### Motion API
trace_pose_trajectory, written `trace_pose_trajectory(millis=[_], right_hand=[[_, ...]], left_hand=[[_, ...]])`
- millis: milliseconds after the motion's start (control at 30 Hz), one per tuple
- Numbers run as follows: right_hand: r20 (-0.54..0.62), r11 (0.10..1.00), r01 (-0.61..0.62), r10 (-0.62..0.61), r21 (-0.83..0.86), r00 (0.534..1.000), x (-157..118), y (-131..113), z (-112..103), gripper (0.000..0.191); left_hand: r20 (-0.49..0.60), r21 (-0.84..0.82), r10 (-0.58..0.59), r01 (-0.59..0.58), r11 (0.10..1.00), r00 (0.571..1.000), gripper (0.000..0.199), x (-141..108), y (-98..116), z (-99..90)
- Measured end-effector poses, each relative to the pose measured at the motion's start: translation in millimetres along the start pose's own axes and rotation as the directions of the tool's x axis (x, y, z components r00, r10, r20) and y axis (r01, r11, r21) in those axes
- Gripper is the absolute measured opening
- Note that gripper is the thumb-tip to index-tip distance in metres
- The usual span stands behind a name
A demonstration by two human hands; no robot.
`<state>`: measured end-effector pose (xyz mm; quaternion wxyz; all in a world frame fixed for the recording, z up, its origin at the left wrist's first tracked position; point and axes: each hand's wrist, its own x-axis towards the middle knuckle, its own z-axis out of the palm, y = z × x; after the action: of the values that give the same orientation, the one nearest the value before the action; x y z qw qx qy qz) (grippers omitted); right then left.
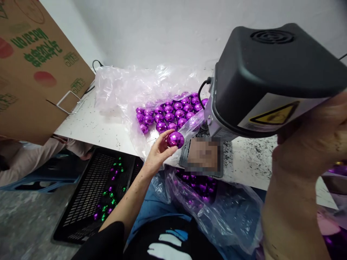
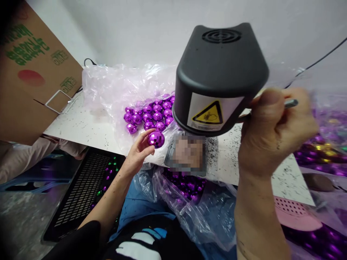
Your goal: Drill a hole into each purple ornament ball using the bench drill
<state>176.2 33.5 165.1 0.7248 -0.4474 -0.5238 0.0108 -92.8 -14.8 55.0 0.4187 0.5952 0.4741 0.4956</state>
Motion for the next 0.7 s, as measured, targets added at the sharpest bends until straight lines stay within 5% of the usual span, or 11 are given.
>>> trace_pose_trajectory(millis=[167, 267, 367, 467, 567, 700], right_hand=[[0.051, 1.0, 0.023, -0.023, 0.0, 0.998, -0.6, -4.9, 1.9, 0.055], [0.061, 1.0, 0.026, -0.027, 0.018, 0.998, -0.9, -2.7, 1.9, 0.054], [0.051, 0.999, 0.04, -0.04, 0.0, 0.998, -0.9, -0.4, 1.8, 0.053], [0.052, 0.998, 0.038, -0.035, -0.047, 0.998, -0.9, -0.3, 1.6, 0.053], [0.063, 0.998, 0.034, -0.03, -0.062, 0.998, -1.0, -1.2, 1.3, 0.054], [0.047, 0.996, 0.027, -0.023, -0.082, 0.999, -1.7, -1.6, 0.7, 0.054]], left_hand=[[0.116, -0.273, -0.165, 0.191, 0.943, 0.979, 0.066, -3.6, -5.6, 37.8], [0.227, -0.287, -0.342, 0.398, 0.871, 0.912, 0.058, 2.0, -10.7, 50.1], [0.253, -0.244, -0.416, 0.474, 0.846, 0.874, 0.059, 11.2, -17.8, 58.0], [0.186, -0.143, -0.363, 0.391, 0.909, 0.913, 0.054, 18.0, -26.1, 65.6], [0.095, 0.068, -0.191, 0.185, 0.98, 0.977, 0.044, 19.8, -32.1, 72.9], [0.142, 0.353, 0.035, -0.084, 0.932, 0.989, 0.042, 17.2, -32.1, 80.9]])
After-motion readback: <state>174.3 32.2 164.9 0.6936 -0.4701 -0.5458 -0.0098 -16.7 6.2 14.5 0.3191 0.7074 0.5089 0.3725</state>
